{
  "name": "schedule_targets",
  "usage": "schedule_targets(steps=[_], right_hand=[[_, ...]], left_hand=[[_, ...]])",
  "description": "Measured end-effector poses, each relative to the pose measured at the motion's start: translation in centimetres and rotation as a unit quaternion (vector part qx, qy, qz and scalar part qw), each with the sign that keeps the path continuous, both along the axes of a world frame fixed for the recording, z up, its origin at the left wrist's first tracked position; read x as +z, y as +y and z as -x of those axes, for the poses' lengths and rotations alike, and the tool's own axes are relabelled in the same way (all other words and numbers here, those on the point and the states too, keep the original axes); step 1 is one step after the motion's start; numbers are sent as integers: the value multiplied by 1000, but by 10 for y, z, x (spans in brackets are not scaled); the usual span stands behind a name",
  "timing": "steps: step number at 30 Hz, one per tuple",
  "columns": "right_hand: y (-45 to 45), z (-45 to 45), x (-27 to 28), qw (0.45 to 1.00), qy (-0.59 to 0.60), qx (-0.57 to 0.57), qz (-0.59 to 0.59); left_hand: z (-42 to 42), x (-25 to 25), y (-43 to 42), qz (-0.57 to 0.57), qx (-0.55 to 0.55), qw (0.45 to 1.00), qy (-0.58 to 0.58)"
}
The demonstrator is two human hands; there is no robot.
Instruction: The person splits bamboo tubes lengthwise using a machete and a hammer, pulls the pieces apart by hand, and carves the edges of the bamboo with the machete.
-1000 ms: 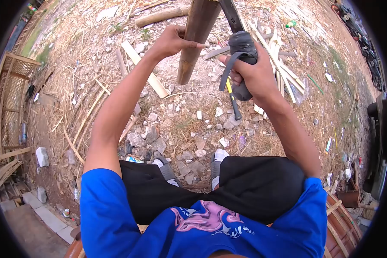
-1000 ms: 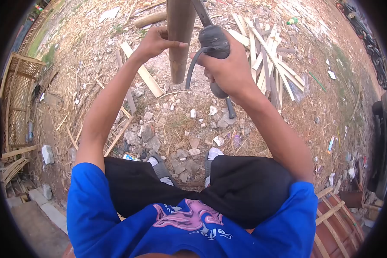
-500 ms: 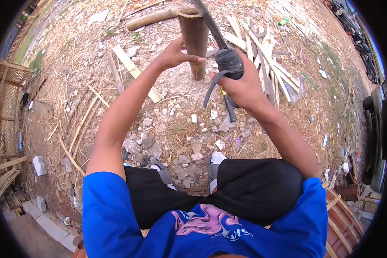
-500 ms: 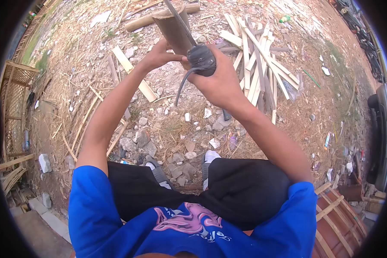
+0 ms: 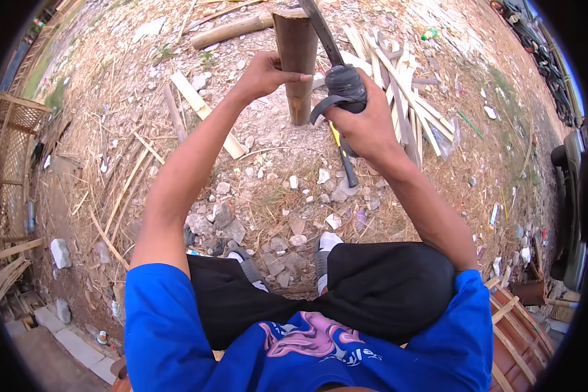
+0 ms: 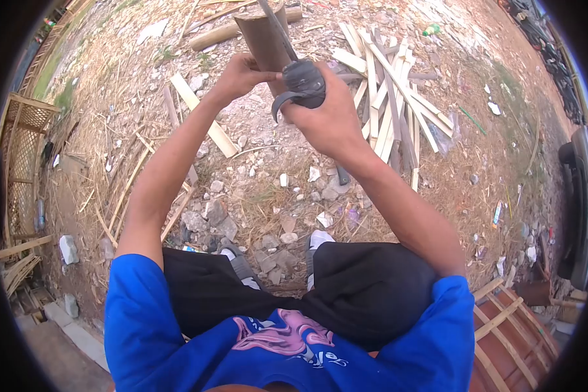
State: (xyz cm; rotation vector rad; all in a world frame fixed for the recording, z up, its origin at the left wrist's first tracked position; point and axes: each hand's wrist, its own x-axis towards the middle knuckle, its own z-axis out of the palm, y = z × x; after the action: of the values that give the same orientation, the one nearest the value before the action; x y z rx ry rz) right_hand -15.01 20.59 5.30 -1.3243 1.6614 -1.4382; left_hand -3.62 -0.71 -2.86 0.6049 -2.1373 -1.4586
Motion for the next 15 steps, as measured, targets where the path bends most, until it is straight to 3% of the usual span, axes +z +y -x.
schedule_targets(steps=[5,7,10,11,12,15], right_hand=[[8,5,41,999,-11,-19,37],[4,8,27,999,-33,-15,37],[-8,16,-22,999,-24,-38,-14],[-9,20,-25,996,-77,-32,30],[-13,26,-18,996,-83,-39,16],[0,29,-21,992,-108,-61,-29]], left_hand=[[1,58,-1,82,3,996,24],[-2,71,6,89,-14,996,6],[-1,6,-8,7,-37,998,-50],[-3,-17,-11,-4,11,998,-55],[-6,-27,-17,28,22,994,-107],[-3,-16,-10,6,-12,1000,-28]])
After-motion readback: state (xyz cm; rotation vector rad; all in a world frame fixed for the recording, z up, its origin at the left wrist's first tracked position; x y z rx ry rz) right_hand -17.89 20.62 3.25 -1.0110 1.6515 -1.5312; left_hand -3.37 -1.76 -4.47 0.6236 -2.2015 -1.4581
